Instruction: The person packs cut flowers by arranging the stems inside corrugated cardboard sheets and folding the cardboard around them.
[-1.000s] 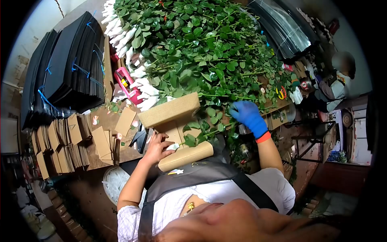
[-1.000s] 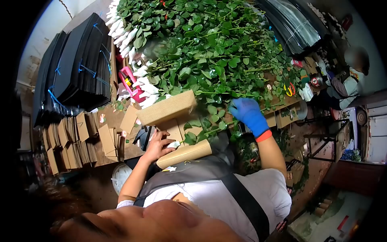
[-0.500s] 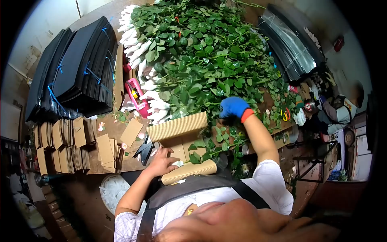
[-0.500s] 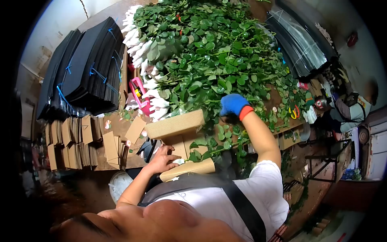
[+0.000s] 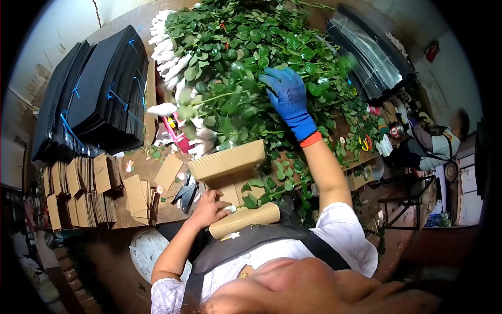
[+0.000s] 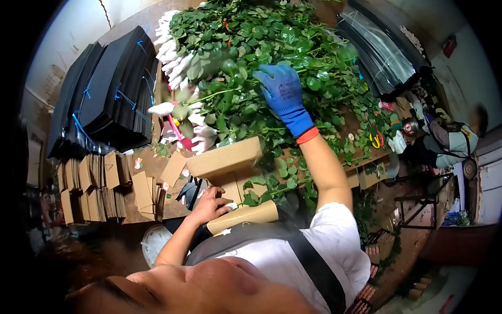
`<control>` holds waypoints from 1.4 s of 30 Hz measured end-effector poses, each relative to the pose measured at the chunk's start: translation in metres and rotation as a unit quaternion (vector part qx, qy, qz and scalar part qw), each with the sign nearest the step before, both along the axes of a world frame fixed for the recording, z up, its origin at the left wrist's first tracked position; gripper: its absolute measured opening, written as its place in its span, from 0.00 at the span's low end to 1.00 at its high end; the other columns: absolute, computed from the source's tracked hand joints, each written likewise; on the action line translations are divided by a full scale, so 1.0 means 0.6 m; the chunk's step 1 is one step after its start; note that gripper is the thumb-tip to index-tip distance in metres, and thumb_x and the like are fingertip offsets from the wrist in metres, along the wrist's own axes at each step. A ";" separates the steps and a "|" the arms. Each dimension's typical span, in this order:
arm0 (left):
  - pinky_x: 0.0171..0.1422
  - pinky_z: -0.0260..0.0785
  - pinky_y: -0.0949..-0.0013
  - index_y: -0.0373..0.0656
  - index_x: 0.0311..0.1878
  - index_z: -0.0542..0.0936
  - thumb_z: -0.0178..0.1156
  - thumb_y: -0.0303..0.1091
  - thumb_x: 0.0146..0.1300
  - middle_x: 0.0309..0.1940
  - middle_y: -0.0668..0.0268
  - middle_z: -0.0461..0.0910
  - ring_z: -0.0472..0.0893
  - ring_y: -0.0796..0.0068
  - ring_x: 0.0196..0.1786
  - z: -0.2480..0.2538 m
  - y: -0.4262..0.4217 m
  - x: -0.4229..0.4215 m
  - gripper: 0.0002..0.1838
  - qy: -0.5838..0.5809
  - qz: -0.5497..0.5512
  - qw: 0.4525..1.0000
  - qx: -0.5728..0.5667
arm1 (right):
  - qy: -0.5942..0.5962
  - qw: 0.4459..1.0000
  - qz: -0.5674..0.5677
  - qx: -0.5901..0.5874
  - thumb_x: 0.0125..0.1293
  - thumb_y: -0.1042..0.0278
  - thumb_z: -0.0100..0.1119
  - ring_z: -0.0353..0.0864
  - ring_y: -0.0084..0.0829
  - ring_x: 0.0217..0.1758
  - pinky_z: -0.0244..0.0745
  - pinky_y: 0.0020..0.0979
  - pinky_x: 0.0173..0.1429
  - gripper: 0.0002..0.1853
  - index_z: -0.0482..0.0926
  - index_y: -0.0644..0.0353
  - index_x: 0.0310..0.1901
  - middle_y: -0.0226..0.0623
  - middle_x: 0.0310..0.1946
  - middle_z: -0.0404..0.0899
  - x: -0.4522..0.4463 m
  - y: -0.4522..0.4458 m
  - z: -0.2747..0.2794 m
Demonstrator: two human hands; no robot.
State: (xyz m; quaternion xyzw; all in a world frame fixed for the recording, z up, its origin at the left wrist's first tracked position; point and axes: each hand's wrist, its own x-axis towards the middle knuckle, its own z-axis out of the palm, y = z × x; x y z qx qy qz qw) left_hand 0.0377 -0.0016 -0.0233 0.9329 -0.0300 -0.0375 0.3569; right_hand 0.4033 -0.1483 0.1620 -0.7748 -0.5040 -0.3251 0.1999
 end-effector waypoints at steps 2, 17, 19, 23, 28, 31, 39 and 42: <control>0.69 0.64 0.52 0.53 0.48 0.90 0.72 0.45 0.59 0.55 0.55 0.76 0.71 0.48 0.63 0.003 -0.002 0.000 0.16 0.015 0.006 1.000 -0.006 | 0.028 0.998 0.046 -0.025 0.60 0.68 0.68 0.82 0.41 0.51 0.75 0.40 0.61 0.19 0.82 0.48 0.54 0.32 0.50 0.84 0.009 -0.031 -0.004; 0.49 0.82 0.67 0.53 0.72 0.74 0.79 0.38 0.54 0.59 0.60 0.81 0.87 0.66 0.47 -0.009 0.004 -0.016 0.40 -0.001 0.094 0.975 -0.203 | 0.288 0.763 -0.045 -0.577 0.65 0.56 0.63 0.86 0.42 0.44 0.79 0.44 0.47 0.13 0.82 0.41 0.50 0.38 0.37 0.85 -0.135 -0.279 -0.271; 0.49 0.81 0.66 0.50 0.64 0.81 0.77 0.38 0.56 0.54 0.61 0.82 0.87 0.65 0.45 -0.006 0.007 -0.017 0.30 0.011 0.055 0.983 -0.173 | 0.254 0.725 -0.031 -0.640 0.64 0.53 0.63 0.86 0.42 0.45 0.79 0.44 0.48 0.14 0.83 0.42 0.50 0.37 0.38 0.86 -0.130 -0.262 -0.246; 0.50 0.80 0.63 0.47 0.60 0.83 0.73 0.40 0.60 0.51 0.60 0.81 0.86 0.61 0.45 0.009 0.002 -0.012 0.24 -0.029 0.036 0.991 -0.126 | 0.172 0.900 -0.060 -0.397 0.66 0.56 0.61 0.85 0.41 0.44 0.78 0.45 0.45 0.09 0.84 0.47 0.44 0.34 0.37 0.84 -0.074 -0.137 -0.115; 0.52 0.78 0.59 0.47 0.55 0.86 0.70 0.37 0.62 0.48 0.60 0.82 0.84 0.56 0.48 0.021 0.007 0.006 0.18 0.001 0.033 0.993 -0.117 | 0.003 0.971 -0.089 -0.221 0.64 0.62 0.62 0.77 0.38 0.57 0.69 0.42 0.64 0.10 0.83 0.48 0.46 0.36 0.49 0.80 0.064 0.069 -0.177; 0.55 0.74 0.58 0.44 0.50 0.87 0.67 0.37 0.65 0.46 0.59 0.83 0.82 0.54 0.49 0.009 -0.001 0.007 0.13 -0.018 0.054 0.996 -0.065 | 0.062 0.925 -0.168 -0.335 0.60 0.62 0.66 0.74 0.39 0.63 0.63 0.45 0.72 0.13 0.83 0.48 0.47 0.35 0.55 0.79 0.102 0.121 -0.194; 0.53 0.73 0.59 0.41 0.45 0.87 0.69 0.31 0.62 0.44 0.60 0.82 0.82 0.56 0.47 -0.005 -0.019 0.003 0.10 -0.051 0.097 0.988 -0.110 | -0.039 0.988 -0.059 -0.137 0.60 0.63 0.65 0.73 0.38 0.65 0.60 0.47 0.76 0.16 0.80 0.51 0.50 0.34 0.55 0.79 0.056 0.080 -0.076; 0.51 0.74 0.59 0.40 0.45 0.86 0.69 0.31 0.62 0.43 0.59 0.82 0.82 0.55 0.45 -0.005 -0.015 0.004 0.10 -0.063 0.092 0.989 -0.101 | -0.084 0.994 -0.057 -0.035 0.62 0.65 0.62 0.78 0.37 0.55 0.71 0.43 0.64 0.12 0.80 0.49 0.48 0.31 0.50 0.80 0.022 0.051 0.039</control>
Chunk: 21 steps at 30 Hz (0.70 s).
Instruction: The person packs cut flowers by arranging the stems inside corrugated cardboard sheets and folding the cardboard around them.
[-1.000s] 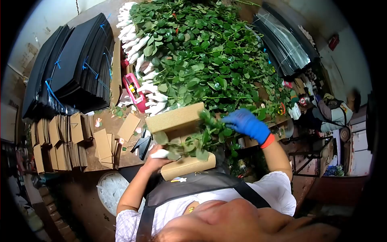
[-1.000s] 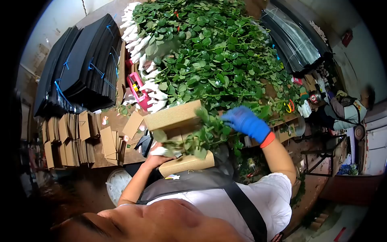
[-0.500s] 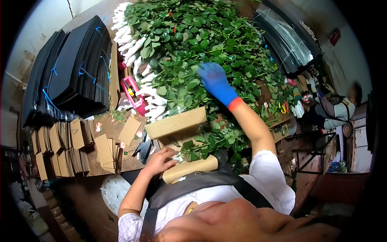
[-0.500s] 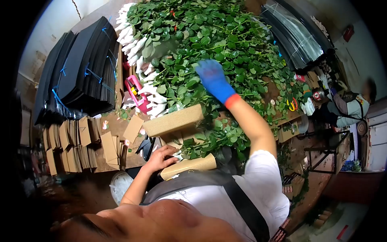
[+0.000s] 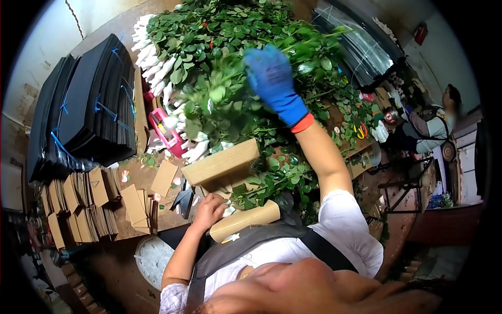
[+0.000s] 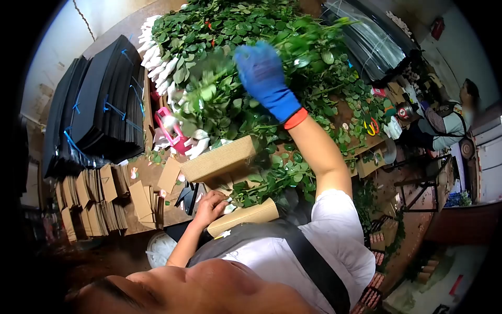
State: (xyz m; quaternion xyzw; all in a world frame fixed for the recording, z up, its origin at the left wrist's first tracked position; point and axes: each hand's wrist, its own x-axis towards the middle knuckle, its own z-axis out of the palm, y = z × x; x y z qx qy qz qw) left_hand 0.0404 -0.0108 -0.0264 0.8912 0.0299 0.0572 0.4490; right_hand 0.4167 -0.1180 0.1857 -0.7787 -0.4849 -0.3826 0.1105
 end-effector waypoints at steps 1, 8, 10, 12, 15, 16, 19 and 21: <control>0.51 0.74 0.59 0.40 0.45 0.86 0.69 0.31 0.62 0.43 0.59 0.82 0.82 0.54 0.46 -0.001 -0.002 -0.001 0.10 0.009 0.003 1.000 -0.013 | -0.057 0.995 0.020 0.074 0.64 0.65 0.61 0.80 0.36 0.51 0.74 0.42 0.59 0.10 0.81 0.49 0.47 0.30 0.47 0.81 -0.005 -0.011 0.021; 0.52 0.75 0.57 0.40 0.44 0.86 0.69 0.32 0.61 0.43 0.57 0.81 0.82 0.52 0.48 0.005 -0.003 0.000 0.09 0.029 0.019 0.999 -0.033 | -0.064 0.995 0.019 0.071 0.61 0.69 0.65 0.82 0.41 0.54 0.77 0.43 0.60 0.21 0.80 0.46 0.58 0.36 0.51 0.83 0.053 -0.090 0.087; 0.53 0.75 0.57 0.41 0.44 0.86 0.69 0.32 0.61 0.43 0.57 0.82 0.82 0.52 0.48 -0.005 -0.003 -0.001 0.09 0.042 0.019 0.998 -0.043 | -0.031 0.997 0.037 0.058 0.62 0.69 0.65 0.82 0.41 0.55 0.76 0.42 0.62 0.22 0.80 0.47 0.59 0.36 0.52 0.83 0.032 -0.092 0.104; 0.53 0.75 0.56 0.42 0.44 0.86 0.69 0.33 0.62 0.44 0.57 0.82 0.82 0.51 0.48 -0.002 -0.001 -0.002 0.10 0.057 0.022 0.997 -0.049 | -0.045 0.995 0.064 0.058 0.64 0.68 0.65 0.82 0.39 0.54 0.76 0.42 0.61 0.21 0.80 0.45 0.59 0.32 0.52 0.84 0.001 -0.080 0.144; 0.53 0.75 0.56 0.42 0.44 0.86 0.69 0.34 0.62 0.44 0.56 0.81 0.81 0.51 0.48 -0.015 0.001 -0.003 0.10 0.054 0.017 0.998 -0.037 | -0.153 0.973 0.114 0.133 0.64 0.69 0.64 0.85 0.36 0.49 0.79 0.40 0.55 0.17 0.82 0.45 0.54 0.31 0.46 0.85 0.021 -0.002 0.184; 0.54 0.74 0.56 0.42 0.44 0.86 0.69 0.34 0.62 0.44 0.57 0.81 0.81 0.51 0.49 -0.010 0.000 -0.002 0.10 0.058 0.020 0.997 -0.045 | -0.157 0.982 0.035 0.096 0.64 0.64 0.65 0.84 0.37 0.46 0.79 0.40 0.52 0.14 0.83 0.47 0.51 0.32 0.44 0.85 0.065 0.033 0.191; 0.53 0.74 0.57 0.42 0.45 0.86 0.69 0.34 0.62 0.44 0.57 0.81 0.81 0.52 0.49 -0.009 0.000 -0.002 0.10 0.047 0.020 0.998 -0.039 | -0.150 0.975 -0.161 0.034 0.65 0.57 0.66 0.83 0.36 0.38 0.79 0.39 0.44 0.10 0.84 0.48 0.45 0.34 0.38 0.83 0.136 0.131 0.174; 0.51 0.75 0.61 0.39 0.46 0.86 0.69 0.33 0.63 0.45 0.58 0.82 0.83 0.56 0.47 -0.011 0.001 -0.003 0.11 0.043 0.017 0.999 -0.022 | -0.145 0.974 -0.164 -0.065 0.64 0.58 0.64 0.84 0.35 0.36 0.80 0.40 0.43 0.09 0.84 0.48 0.44 0.34 0.34 0.83 0.116 0.143 0.115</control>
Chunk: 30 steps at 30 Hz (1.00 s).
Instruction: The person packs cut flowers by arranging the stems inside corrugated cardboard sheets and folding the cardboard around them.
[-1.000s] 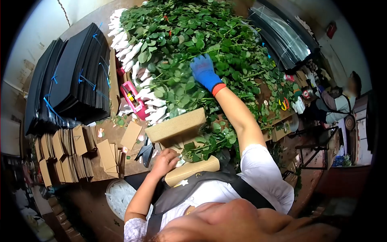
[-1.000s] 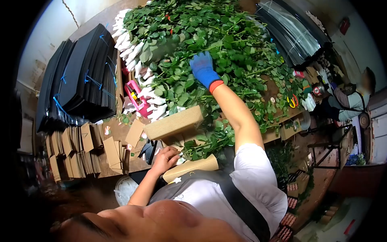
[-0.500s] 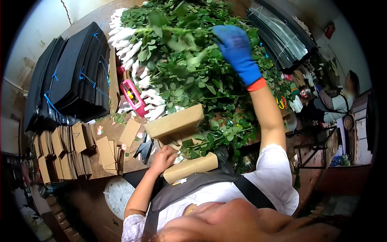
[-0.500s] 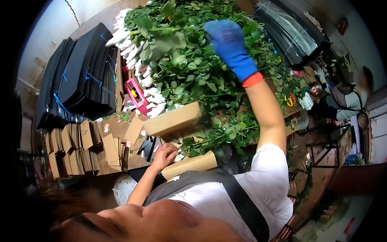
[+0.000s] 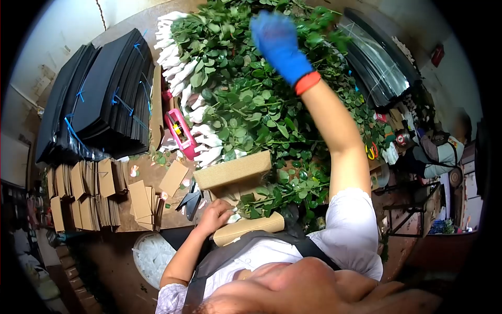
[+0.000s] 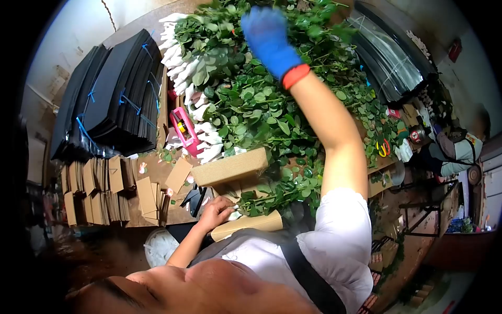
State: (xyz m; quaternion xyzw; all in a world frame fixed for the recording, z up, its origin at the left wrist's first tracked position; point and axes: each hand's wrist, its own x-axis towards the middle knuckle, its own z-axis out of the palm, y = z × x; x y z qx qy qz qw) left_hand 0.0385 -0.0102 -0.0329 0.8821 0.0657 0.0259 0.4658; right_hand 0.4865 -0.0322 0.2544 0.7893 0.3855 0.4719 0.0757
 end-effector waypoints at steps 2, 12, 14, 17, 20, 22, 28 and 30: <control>0.51 0.75 0.61 0.40 0.46 0.86 0.69 0.33 0.63 0.45 0.58 0.82 0.83 0.56 0.47 0.004 -0.002 0.000 0.11 -0.010 0.003 1.000 -0.004 | 0.261 0.952 -0.001 -0.160 0.62 0.63 0.62 0.88 0.38 0.48 0.81 0.43 0.53 0.10 0.86 0.51 0.43 0.35 0.43 0.86 -0.022 -0.014 -0.123; 0.52 0.74 0.59 0.40 0.44 0.87 0.70 0.30 0.61 0.42 0.58 0.83 0.82 0.54 0.47 0.005 -0.001 0.002 0.09 0.001 0.007 0.999 -0.042 | 0.199 0.978 0.049 -0.029 0.61 0.62 0.64 0.80 0.37 0.41 0.73 0.39 0.49 0.08 0.83 0.47 0.42 0.32 0.40 0.83 -0.085 -0.162 -0.169; 0.52 0.75 0.58 0.40 0.44 0.87 0.70 0.29 0.60 0.42 0.58 0.83 0.82 0.54 0.47 -0.007 -0.003 0.000 0.09 -0.011 0.015 0.998 -0.056 | 0.153 0.978 0.127 0.059 0.58 0.67 0.68 0.78 0.39 0.53 0.73 0.43 0.60 0.25 0.79 0.43 0.59 0.30 0.55 0.80 -0.114 -0.202 -0.078; 0.51 0.75 0.59 0.40 0.44 0.87 0.70 0.29 0.60 0.42 0.58 0.83 0.82 0.54 0.47 -0.004 -0.004 -0.003 0.10 -0.003 0.013 0.998 -0.057 | 0.104 0.978 0.160 0.082 0.60 0.70 0.67 0.80 0.39 0.55 0.74 0.43 0.63 0.27 0.78 0.37 0.62 0.28 0.55 0.82 -0.127 -0.230 0.005; 0.53 0.74 0.59 0.39 0.45 0.87 0.70 0.30 0.61 0.43 0.58 0.83 0.82 0.54 0.48 0.007 -0.003 0.004 0.10 0.000 0.006 0.999 -0.050 | -0.002 0.957 0.236 0.170 0.63 0.72 0.64 0.84 0.40 0.49 0.79 0.45 0.53 0.19 0.84 0.42 0.55 0.31 0.49 0.85 -0.090 -0.197 0.081; 0.53 0.74 0.59 0.39 0.46 0.87 0.69 0.30 0.62 0.43 0.57 0.83 0.81 0.54 0.48 0.005 -0.001 0.002 0.10 -0.006 -0.002 0.999 -0.043 | -0.043 0.962 0.206 0.174 0.62 0.65 0.59 0.80 0.42 0.47 0.73 0.44 0.55 0.16 0.84 0.49 0.52 0.38 0.45 0.83 -0.026 -0.117 0.142; 0.54 0.74 0.60 0.39 0.47 0.87 0.70 0.30 0.62 0.43 0.58 0.82 0.82 0.55 0.50 0.004 -0.004 0.002 0.11 0.024 0.017 0.997 -0.074 | 0.217 0.971 0.009 -0.102 0.65 0.67 0.55 0.88 0.40 0.39 0.78 0.46 0.41 0.11 0.87 0.56 0.41 0.40 0.38 0.88 0.002 -0.009 -0.030; 0.54 0.74 0.60 0.39 0.46 0.87 0.70 0.30 0.61 0.44 0.58 0.83 0.82 0.55 0.49 -0.001 -0.004 -0.001 0.11 0.012 0.014 0.998 -0.068 | 0.290 0.924 -0.050 -0.242 0.65 0.66 0.56 0.89 0.42 0.44 0.76 0.50 0.41 0.12 0.89 0.49 0.44 0.41 0.44 0.89 -0.020 -0.031 -0.181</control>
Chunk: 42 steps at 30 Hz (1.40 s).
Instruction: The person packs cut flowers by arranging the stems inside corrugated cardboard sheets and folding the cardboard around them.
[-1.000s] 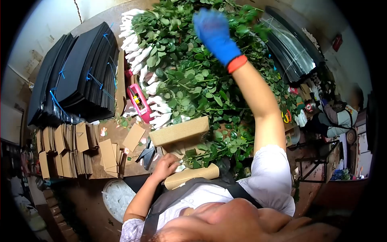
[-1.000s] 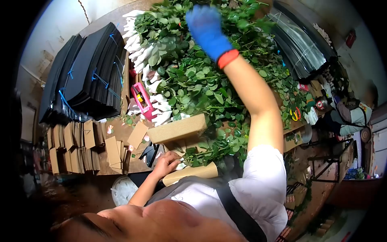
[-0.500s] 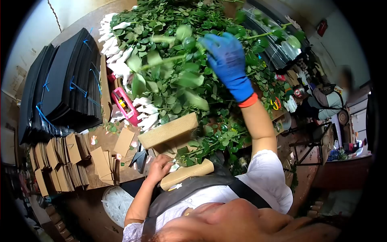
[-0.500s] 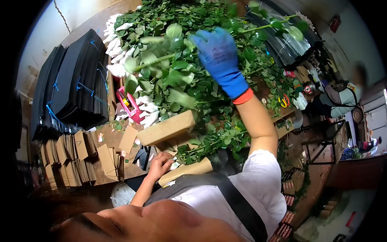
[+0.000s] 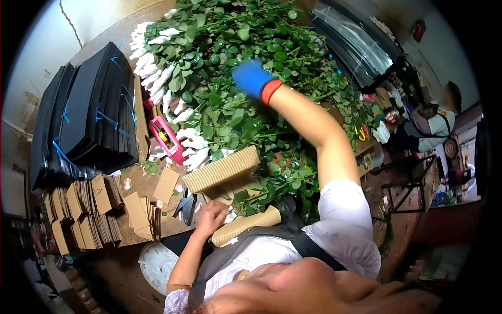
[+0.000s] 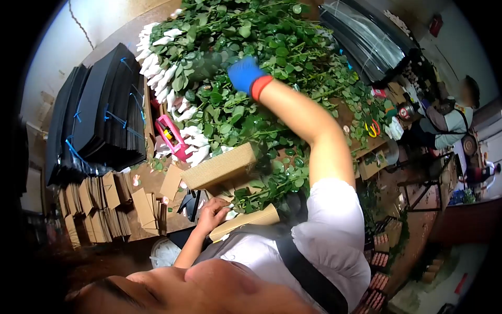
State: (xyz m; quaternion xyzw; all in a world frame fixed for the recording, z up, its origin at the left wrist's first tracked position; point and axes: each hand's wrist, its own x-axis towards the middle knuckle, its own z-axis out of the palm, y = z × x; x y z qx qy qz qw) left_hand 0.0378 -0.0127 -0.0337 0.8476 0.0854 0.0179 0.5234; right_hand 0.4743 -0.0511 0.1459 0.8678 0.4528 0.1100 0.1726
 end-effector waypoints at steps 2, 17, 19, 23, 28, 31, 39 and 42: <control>0.53 0.74 0.60 0.39 0.45 0.86 0.70 0.30 0.61 0.44 0.57 0.83 0.82 0.55 0.49 -0.008 0.002 0.001 0.11 -0.002 -0.005 1.000 0.005 | 0.002 0.992 -0.063 -0.107 0.69 0.63 0.56 0.86 0.36 0.49 0.69 0.47 0.46 0.13 0.90 0.48 0.46 0.30 0.46 0.89 0.006 -0.023 -0.162; 0.55 0.74 0.59 0.39 0.44 0.87 0.68 0.30 0.62 0.42 0.56 0.84 0.82 0.54 0.48 0.000 0.000 0.002 0.09 -0.037 -0.003 0.998 0.043 | 0.003 0.918 0.135 0.372 0.64 0.69 0.65 0.84 0.45 0.50 0.78 0.42 0.57 0.18 0.82 0.50 0.56 0.39 0.47 0.86 -0.098 -0.291 0.113; 0.55 0.74 0.59 0.39 0.43 0.88 0.66 0.30 0.63 0.41 0.57 0.85 0.82 0.55 0.49 -0.009 -0.002 0.002 0.08 -0.052 0.005 0.997 0.057 | 0.109 0.925 0.176 0.319 0.64 0.69 0.65 0.84 0.45 0.49 0.79 0.42 0.56 0.16 0.82 0.51 0.55 0.40 0.46 0.86 -0.144 -0.331 0.129; 0.52 0.75 0.60 0.41 0.49 0.85 0.68 0.32 0.61 0.43 0.57 0.84 0.84 0.58 0.45 -0.135 0.023 -0.026 0.13 0.009 0.029 0.995 0.094 | 0.346 0.917 0.154 0.129 0.66 0.67 0.64 0.85 0.46 0.45 0.80 0.44 0.50 0.14 0.83 0.48 0.52 0.38 0.43 0.86 -0.241 -0.372 0.076; 0.59 0.77 0.66 0.45 0.74 0.64 0.74 0.25 0.57 0.60 0.55 0.78 0.83 0.66 0.54 -0.036 -0.015 0.003 0.42 -0.039 0.133 0.975 -0.174 | 0.335 0.913 -0.034 -0.230 0.67 0.63 0.58 0.86 0.46 0.45 0.80 0.47 0.47 0.11 0.83 0.50 0.49 0.37 0.42 0.87 -0.267 -0.354 -0.075; 0.57 0.78 0.65 0.47 0.73 0.66 0.75 0.27 0.56 0.59 0.54 0.78 0.83 0.64 0.53 -0.036 -0.008 -0.001 0.42 0.018 0.124 0.985 -0.117 | 0.345 0.914 -0.007 -0.213 0.67 0.63 0.57 0.86 0.46 0.46 0.80 0.46 0.47 0.12 0.83 0.51 0.49 0.39 0.42 0.87 -0.261 -0.361 -0.184; 0.58 0.75 0.58 0.42 0.61 0.78 0.73 0.32 0.59 0.52 0.52 0.80 0.81 0.52 0.54 -0.018 -0.002 0.002 0.26 0.024 0.100 0.995 -0.005 | 0.323 0.924 -0.120 -0.164 0.66 0.52 0.59 0.86 0.46 0.46 0.79 0.48 0.52 0.14 0.85 0.46 0.48 0.39 0.42 0.87 -0.203 -0.373 -0.155; 0.57 0.74 0.56 0.40 0.57 0.78 0.69 0.35 0.65 0.50 0.50 0.81 0.81 0.49 0.54 -0.013 -0.008 0.007 0.20 0.019 0.100 0.994 0.026 | 0.232 0.963 -0.084 0.112 0.64 0.53 0.63 0.84 0.45 0.49 0.78 0.46 0.53 0.17 0.83 0.49 0.51 0.38 0.46 0.85 -0.196 -0.326 -0.103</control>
